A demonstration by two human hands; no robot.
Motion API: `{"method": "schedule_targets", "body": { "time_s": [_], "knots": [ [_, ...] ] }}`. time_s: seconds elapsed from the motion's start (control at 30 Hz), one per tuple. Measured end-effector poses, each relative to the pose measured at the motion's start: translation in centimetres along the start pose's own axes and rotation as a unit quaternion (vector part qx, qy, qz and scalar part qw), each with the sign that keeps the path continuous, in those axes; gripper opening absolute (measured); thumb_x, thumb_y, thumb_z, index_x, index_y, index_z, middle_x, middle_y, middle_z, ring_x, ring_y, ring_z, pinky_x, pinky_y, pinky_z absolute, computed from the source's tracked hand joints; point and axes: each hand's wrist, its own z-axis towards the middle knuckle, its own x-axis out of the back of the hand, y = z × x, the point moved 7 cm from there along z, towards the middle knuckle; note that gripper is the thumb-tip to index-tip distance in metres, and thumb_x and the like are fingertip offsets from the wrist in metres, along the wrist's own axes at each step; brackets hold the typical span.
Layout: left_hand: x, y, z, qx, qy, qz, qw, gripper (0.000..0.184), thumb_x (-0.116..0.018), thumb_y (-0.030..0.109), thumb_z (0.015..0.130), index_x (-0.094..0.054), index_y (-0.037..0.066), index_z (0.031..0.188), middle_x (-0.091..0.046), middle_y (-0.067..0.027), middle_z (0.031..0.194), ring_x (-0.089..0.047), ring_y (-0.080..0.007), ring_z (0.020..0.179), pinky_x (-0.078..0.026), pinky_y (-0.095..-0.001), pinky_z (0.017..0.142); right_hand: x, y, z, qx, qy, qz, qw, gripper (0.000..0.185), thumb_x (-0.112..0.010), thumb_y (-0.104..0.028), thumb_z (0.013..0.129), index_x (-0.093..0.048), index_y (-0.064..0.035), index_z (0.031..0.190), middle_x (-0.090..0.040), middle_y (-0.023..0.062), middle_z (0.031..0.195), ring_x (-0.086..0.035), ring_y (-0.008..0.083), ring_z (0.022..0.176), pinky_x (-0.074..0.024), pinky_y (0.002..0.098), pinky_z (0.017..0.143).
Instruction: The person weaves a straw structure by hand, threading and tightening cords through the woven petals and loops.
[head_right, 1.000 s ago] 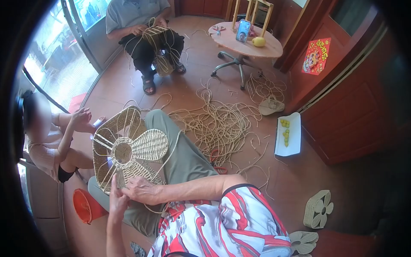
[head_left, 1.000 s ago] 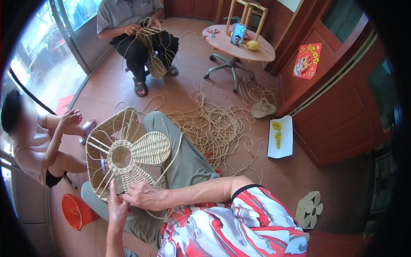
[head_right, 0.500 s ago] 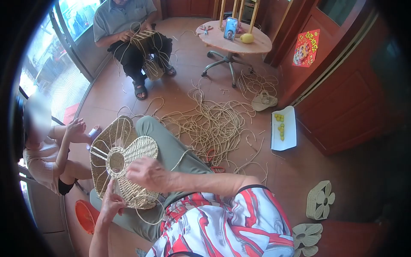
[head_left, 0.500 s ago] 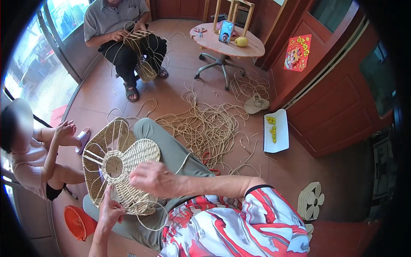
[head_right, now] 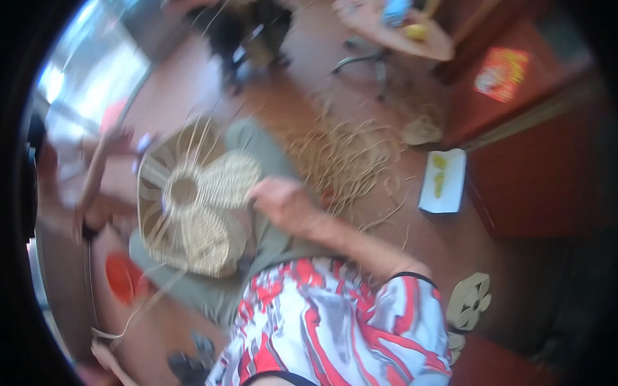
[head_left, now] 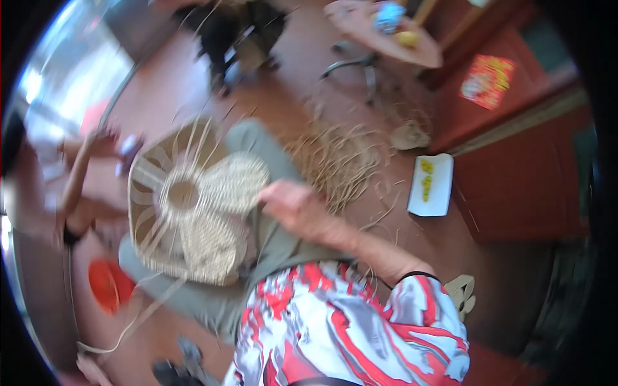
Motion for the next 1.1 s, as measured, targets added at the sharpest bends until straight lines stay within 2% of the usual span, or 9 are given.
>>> {"method": "schedule_targets", "body": {
  "time_s": [0.13, 0.17, 0.23, 0.33, 0.43, 0.63, 0.77, 1.0, 1.1],
  "knots": [
    [1.9, -12.2, 1.2, -0.291, 0.039, 0.126, 0.948, 0.061, -0.065, 0.037, 0.095, -0.051, 0.000, 0.141, -0.063, -0.0204, 0.129, -0.063, -0.0382, 0.112, -0.048, -0.0465, 0.102, -0.5, 1.6, -0.6, -0.231, -0.038, 0.103, 0.967, 0.015, -0.071, -0.010, 0.091, -0.064, -0.0056, 0.105, -0.062, 0.0095, 0.094, -0.062, 0.0234, 0.081, -0.0510, 0.0353, 0.074],
    [4.4, -2.9, -1.7, -0.052, -0.183, 0.276, 0.942, 0.067, -0.073, 0.036, 0.090, -0.051, -0.002, 0.140, -0.061, -0.0230, 0.130, -0.059, -0.0404, 0.118, -0.045, -0.0484, 0.105, -1.0, 0.9, -0.9, -0.257, -0.066, 0.130, 0.955, 0.017, -0.073, -0.006, 0.089, -0.063, -0.0053, 0.103, -0.062, 0.0087, 0.092, -0.062, 0.0215, 0.080, -0.0505, 0.0338, 0.073],
    [3.3, 7.6, -3.4, -0.286, -0.008, 0.074, 0.955, 0.083, -0.082, 0.042, 0.084, -0.048, 0.001, 0.148, -0.059, -0.0232, 0.137, -0.053, -0.0403, 0.132, -0.043, -0.0446, 0.111, -1.4, -1.6, -0.9, -0.151, -0.119, 0.064, 0.979, 0.025, -0.079, -0.009, 0.085, -0.064, -0.0065, 0.106, -0.063, 0.0083, 0.095, -0.064, 0.0232, 0.084, -0.0516, 0.0348, 0.073],
    [11.1, 36.3, -22.0, -0.165, -0.188, -0.251, 0.935, 0.074, -0.087, 0.025, 0.081, -0.054, 0.008, 0.145, -0.065, -0.0158, 0.126, -0.062, -0.0265, 0.118, -0.049, -0.0380, 0.100, -2.7, -5.5, 0.0, 0.025, -0.113, 0.014, 0.993, 0.036, -0.083, -0.015, 0.081, -0.066, -0.0084, 0.112, -0.065, 0.0076, 0.100, -0.064, 0.0259, 0.089, -0.0525, 0.0363, 0.075],
    [9.8, 43.2, -31.3, -0.228, -0.313, -0.296, 0.873, 0.070, -0.090, 0.026, 0.074, -0.059, 0.009, 0.134, -0.066, -0.0101, 0.104, -0.066, -0.0202, 0.096, -0.054, -0.0364, 0.085, -5.3, -7.1, 0.7, 0.082, -0.112, 0.002, 0.990, 0.049, -0.086, -0.026, 0.075, -0.066, -0.0109, 0.117, -0.066, 0.0066, 0.106, -0.063, 0.0272, 0.095, -0.0522, 0.0389, 0.080],
    [9.1, 45.2, -35.1, -0.322, -0.346, -0.252, 0.844, 0.020, -0.074, 0.014, 0.093, -0.070, 0.004, 0.110, -0.063, 0.0016, 0.086, -0.060, -0.0069, 0.084, -0.049, -0.0257, 0.072, -7.2, -7.8, 0.5, 0.086, -0.130, 0.030, 0.987, 0.050, -0.088, -0.026, 0.074, -0.065, -0.0102, 0.115, -0.063, 0.0063, 0.101, -0.063, 0.0260, 0.092, -0.0534, 0.0383, 0.078],
    [5.8, 44.1, -34.1, -0.186, -0.440, -0.487, 0.731, 0.012, -0.067, 0.010, 0.098, -0.073, -0.001, 0.099, -0.065, 0.0056, 0.085, -0.055, -0.0050, 0.077, -0.044, -0.0244, 0.070, -6.8, -5.8, -0.2, 0.019, -0.125, 0.082, 0.989, 0.045, -0.088, -0.016, 0.074, -0.066, -0.0074, 0.113, -0.063, 0.0070, 0.097, -0.064, 0.0242, 0.082, -0.0547, 0.0349, 0.069],
    [5.8, 42.8, -33.6, -0.148, -0.470, -0.445, 0.748, 0.016, -0.070, 0.014, 0.096, -0.070, -0.002, 0.094, -0.063, -0.0009, 0.079, -0.056, -0.0058, 0.078, -0.046, -0.0242, 0.072, -6.8, -6.8, -0.3, 0.069, -0.161, 0.076, 0.982, 0.048, -0.089, -0.014, 0.070, -0.072, -0.0078, 0.115, -0.064, 0.0058, 0.092, -0.063, 0.0237, 0.083, -0.0521, 0.0359, 0.069],
    [8.5, 42.2, -31.3, -0.208, -0.384, -0.417, 0.798, 0.013, -0.074, 0.012, 0.091, -0.071, 0.000, 0.093, -0.062, -0.0034, 0.074, -0.058, -0.0113, 0.073, -0.046, -0.0277, 0.068, -6.6, -8.1, 1.7, 0.120, -0.135, 0.092, 0.979, 0.048, -0.087, -0.012, 0.072, -0.072, -0.0078, 0.118, -0.070, 0.0072, 0.102, -0.065, 0.0259, 0.089, -0.0528, 0.0375, 0.076]
  ]
}}
